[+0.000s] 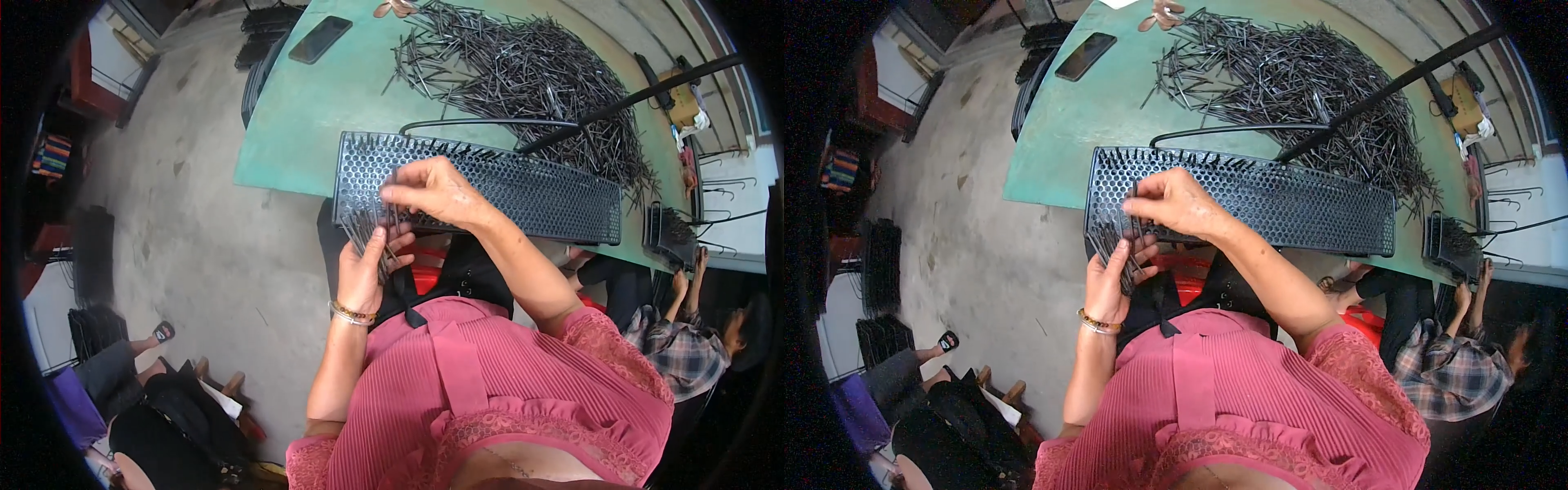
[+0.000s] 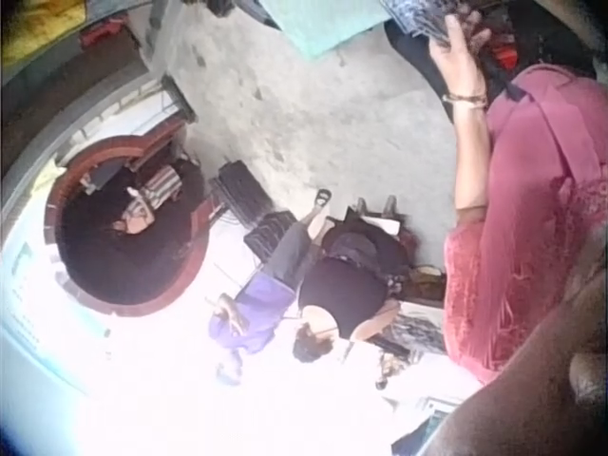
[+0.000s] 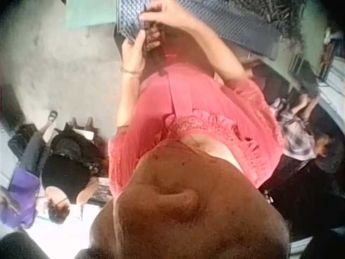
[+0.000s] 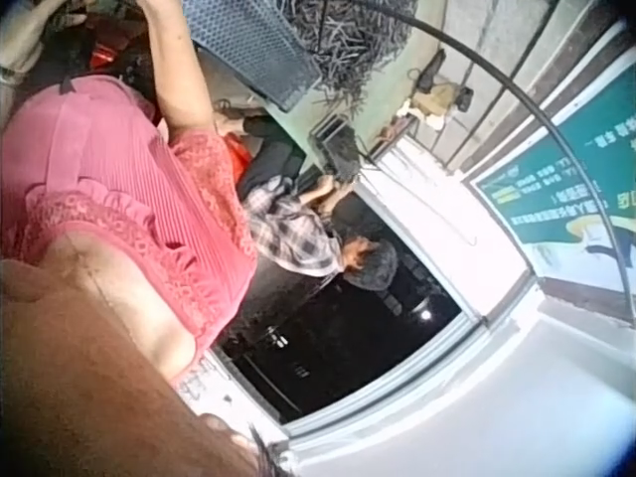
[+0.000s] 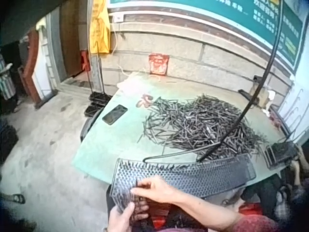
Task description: Inserting small metal pins into the holes of a perforated metal plate at a workbench.
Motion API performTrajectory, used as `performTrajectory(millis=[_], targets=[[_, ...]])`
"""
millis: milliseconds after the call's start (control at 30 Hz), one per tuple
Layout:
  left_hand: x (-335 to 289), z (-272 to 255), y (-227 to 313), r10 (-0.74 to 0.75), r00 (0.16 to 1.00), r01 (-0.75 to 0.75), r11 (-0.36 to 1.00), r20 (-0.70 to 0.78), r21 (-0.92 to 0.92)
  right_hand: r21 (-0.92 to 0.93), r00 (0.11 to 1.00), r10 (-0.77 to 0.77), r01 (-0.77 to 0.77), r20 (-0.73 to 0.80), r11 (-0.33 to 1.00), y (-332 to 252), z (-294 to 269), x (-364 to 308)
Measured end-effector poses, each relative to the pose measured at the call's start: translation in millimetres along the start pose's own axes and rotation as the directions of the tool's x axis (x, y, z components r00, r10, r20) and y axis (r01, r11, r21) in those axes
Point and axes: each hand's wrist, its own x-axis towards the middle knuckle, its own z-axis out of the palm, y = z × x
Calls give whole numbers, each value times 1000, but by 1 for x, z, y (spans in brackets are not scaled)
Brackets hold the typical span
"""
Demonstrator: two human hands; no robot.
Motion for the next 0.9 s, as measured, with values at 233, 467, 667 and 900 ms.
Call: performTrajectory(millis=[233,467,667,900], targets=[[2,-14,-13,-82,997,81,996,6,24,-299,760,-455,350,-464,888,-1,-10,31],[-1,-16,-14,-101,995,101,994,0,-28,-601,658,-672,397,-341,694,6,-9,54],[-1,-15,-13,-109,994,107,992,-30,-63,-699,623,-745,423,-237,576,15,-7,58],[-1,-17,-14,-113,994,113,992,-5,-59,-689,629,-745,440,-220,576,13,-6,55]])
